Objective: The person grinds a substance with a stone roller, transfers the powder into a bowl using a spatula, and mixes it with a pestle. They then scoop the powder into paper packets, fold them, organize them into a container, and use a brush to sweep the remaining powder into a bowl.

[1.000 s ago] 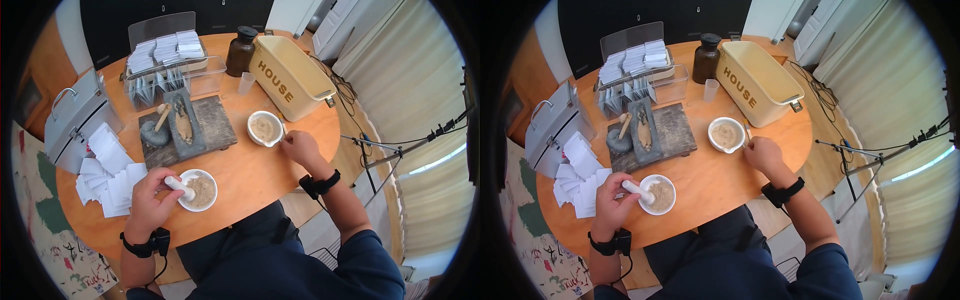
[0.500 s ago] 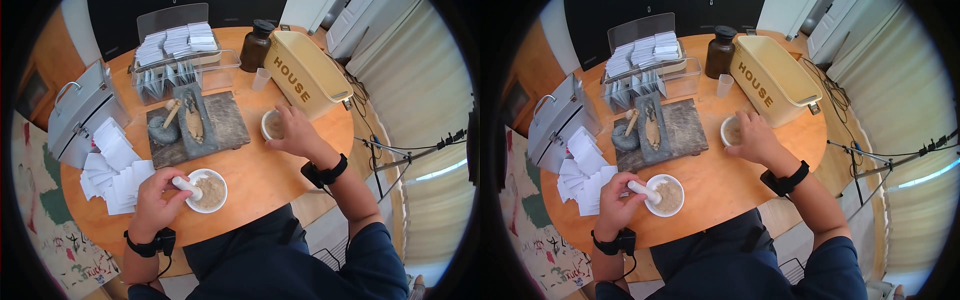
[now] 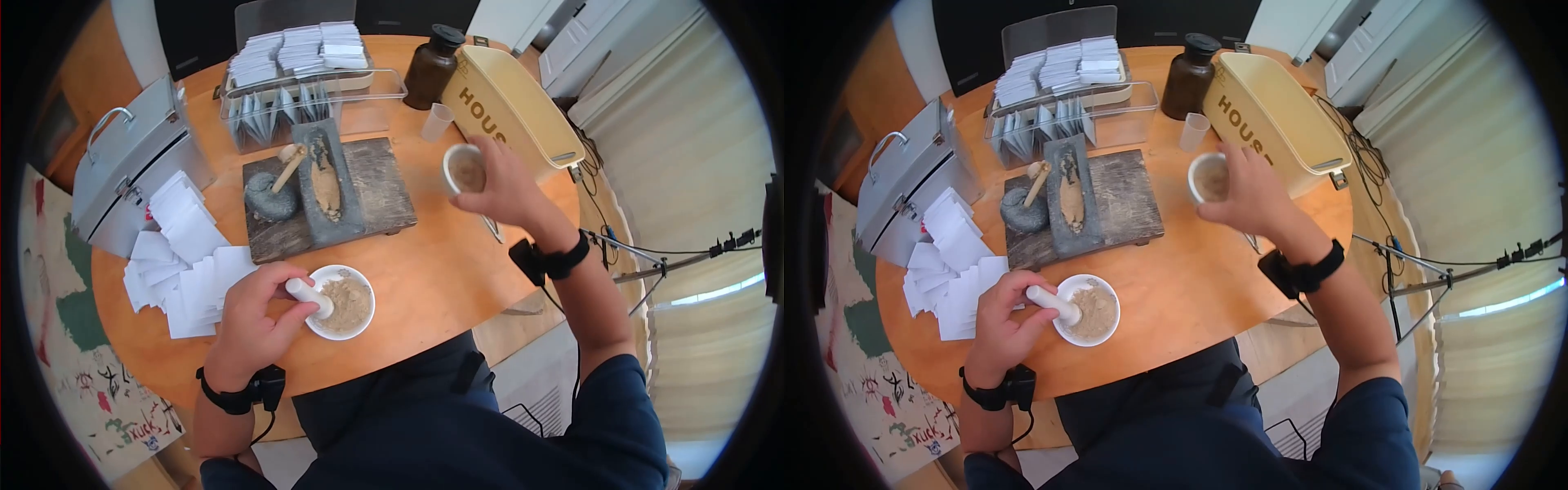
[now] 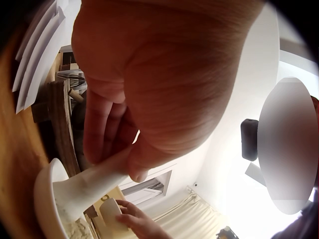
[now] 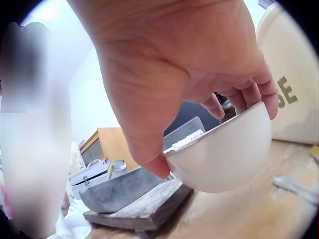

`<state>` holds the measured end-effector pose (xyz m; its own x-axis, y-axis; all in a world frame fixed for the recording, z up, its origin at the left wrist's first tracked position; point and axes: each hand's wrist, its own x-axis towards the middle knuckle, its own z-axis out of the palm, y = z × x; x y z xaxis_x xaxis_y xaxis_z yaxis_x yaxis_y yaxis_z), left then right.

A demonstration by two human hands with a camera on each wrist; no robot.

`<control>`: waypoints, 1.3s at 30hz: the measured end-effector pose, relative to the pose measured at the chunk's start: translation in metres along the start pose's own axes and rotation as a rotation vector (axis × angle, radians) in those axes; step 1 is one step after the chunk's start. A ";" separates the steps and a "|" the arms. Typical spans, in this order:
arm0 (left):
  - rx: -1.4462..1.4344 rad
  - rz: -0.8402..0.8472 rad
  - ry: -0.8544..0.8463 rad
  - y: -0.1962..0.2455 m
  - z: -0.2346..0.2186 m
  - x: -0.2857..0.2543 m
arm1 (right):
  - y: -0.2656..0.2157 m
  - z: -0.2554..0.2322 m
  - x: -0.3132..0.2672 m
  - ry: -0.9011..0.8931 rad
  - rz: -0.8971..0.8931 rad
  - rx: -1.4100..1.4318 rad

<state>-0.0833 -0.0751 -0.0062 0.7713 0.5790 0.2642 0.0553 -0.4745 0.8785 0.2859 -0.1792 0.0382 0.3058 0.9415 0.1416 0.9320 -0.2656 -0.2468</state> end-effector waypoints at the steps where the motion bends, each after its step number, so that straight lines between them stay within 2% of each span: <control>1: -0.006 0.003 -0.010 0.001 0.000 0.001 | -0.001 0.007 -0.007 0.003 -0.036 0.042; 6: 0.009 0.017 -0.033 0.003 0.000 0.002 | -0.020 0.020 -0.042 -0.023 -0.056 0.057; 8: 0.000 0.027 0.048 0.002 0.004 0.002 | -0.031 0.022 -0.053 -0.046 -0.042 0.086; 12: -0.033 0.000 0.050 0.000 0.006 0.002 | -0.046 0.031 -0.067 0.027 -0.106 0.079; 14: -0.040 -0.051 0.075 -0.002 0.006 0.000 | -0.049 0.034 -0.072 0.015 -0.070 0.075; 18: -0.051 -0.036 0.053 -0.004 0.006 0.000 | -0.047 0.034 -0.075 -0.047 -0.009 0.087; 20: -0.054 -0.045 0.039 -0.006 0.006 -0.001 | -0.039 0.031 -0.078 0.147 -0.171 0.130; 21: -0.038 -0.054 0.038 -0.006 0.005 -0.001 | -0.031 0.027 -0.078 0.145 -0.168 0.128; 23: -0.023 -0.068 0.043 -0.005 0.005 -0.001 | -0.006 0.014 -0.079 0.172 0.193 0.316; 25: -0.041 -0.056 0.030 -0.003 0.005 -0.001 | 0.028 0.016 -0.084 0.122 0.352 0.103; 27: -0.026 -0.032 0.035 -0.001 0.005 0.000 | 0.048 0.031 -0.090 0.111 0.390 0.106; 29: -0.011 -0.008 0.033 -0.001 0.007 0.001 | 0.050 0.034 -0.091 0.100 0.435 0.110; 31: -0.016 -0.013 0.047 -0.003 0.007 0.000 | 0.043 0.034 -0.089 0.015 0.510 0.054; 38: -0.065 -0.070 0.053 -0.006 0.006 -0.001 | 0.039 0.039 -0.078 -0.010 0.516 0.031; 39: -0.072 -0.060 0.048 -0.006 0.006 0.000 | 0.040 0.041 -0.075 0.083 0.487 -0.019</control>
<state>-0.0797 -0.0767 -0.0136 0.7365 0.6371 0.2273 0.0538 -0.3902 0.9192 0.2918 -0.2521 -0.0212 0.7206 0.6875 0.0898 0.6800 -0.6754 -0.2854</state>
